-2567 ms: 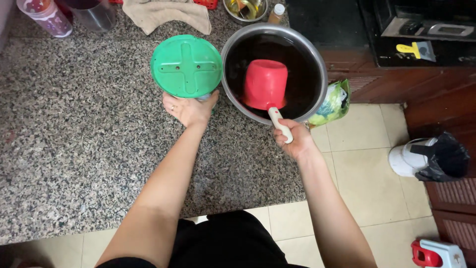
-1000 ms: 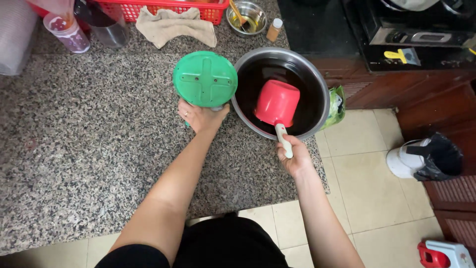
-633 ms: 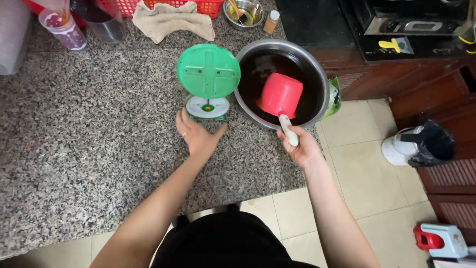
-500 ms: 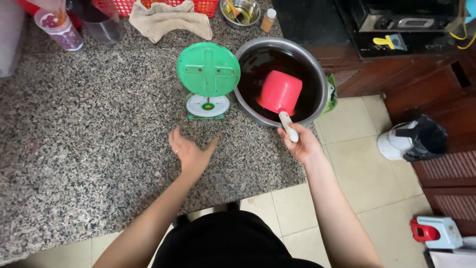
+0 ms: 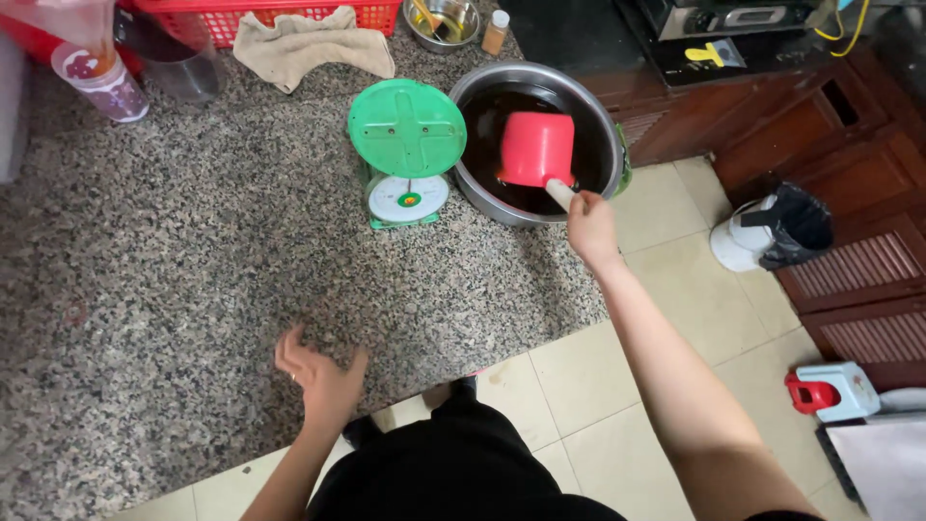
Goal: Preparing multiple cups of tea by measuring and pouring liquid from a bowl into plastic cups using a ladle and a scale.
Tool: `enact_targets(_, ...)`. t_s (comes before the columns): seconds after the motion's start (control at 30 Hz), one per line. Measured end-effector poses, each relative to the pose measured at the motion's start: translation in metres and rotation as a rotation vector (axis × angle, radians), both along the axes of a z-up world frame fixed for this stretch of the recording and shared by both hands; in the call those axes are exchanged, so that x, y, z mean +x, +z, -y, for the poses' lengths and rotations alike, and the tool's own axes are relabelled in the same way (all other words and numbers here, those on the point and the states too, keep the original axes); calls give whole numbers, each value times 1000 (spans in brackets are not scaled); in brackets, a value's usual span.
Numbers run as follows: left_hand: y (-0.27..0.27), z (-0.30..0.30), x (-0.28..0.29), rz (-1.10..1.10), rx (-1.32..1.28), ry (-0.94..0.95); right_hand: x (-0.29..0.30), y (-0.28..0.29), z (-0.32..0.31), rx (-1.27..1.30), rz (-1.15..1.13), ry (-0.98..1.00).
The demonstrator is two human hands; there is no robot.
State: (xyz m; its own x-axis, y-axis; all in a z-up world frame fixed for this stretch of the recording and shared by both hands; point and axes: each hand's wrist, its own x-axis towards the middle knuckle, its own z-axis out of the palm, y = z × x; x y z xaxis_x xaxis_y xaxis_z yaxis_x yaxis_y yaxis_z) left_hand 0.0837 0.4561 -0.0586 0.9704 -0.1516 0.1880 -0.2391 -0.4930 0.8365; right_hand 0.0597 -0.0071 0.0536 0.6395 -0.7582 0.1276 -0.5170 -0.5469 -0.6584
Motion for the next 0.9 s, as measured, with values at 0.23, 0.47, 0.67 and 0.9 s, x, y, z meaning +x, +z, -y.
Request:
enact_targets(0.23,-10,-41,-24,-109,110,-10,-1,33,-30,-75,230,-50)
enact_targets(0.47,2,-33,-29,-14,-2,39,-15,63,-42,699,627,-54)
enact_targets(0.67,-9,0,-40,114,-6,93,-44,36,-30,1427,940,75)
enact_targets(0.9,1,13,-61,8,-83,63,-72,-16,-48,1728,1041,-46)
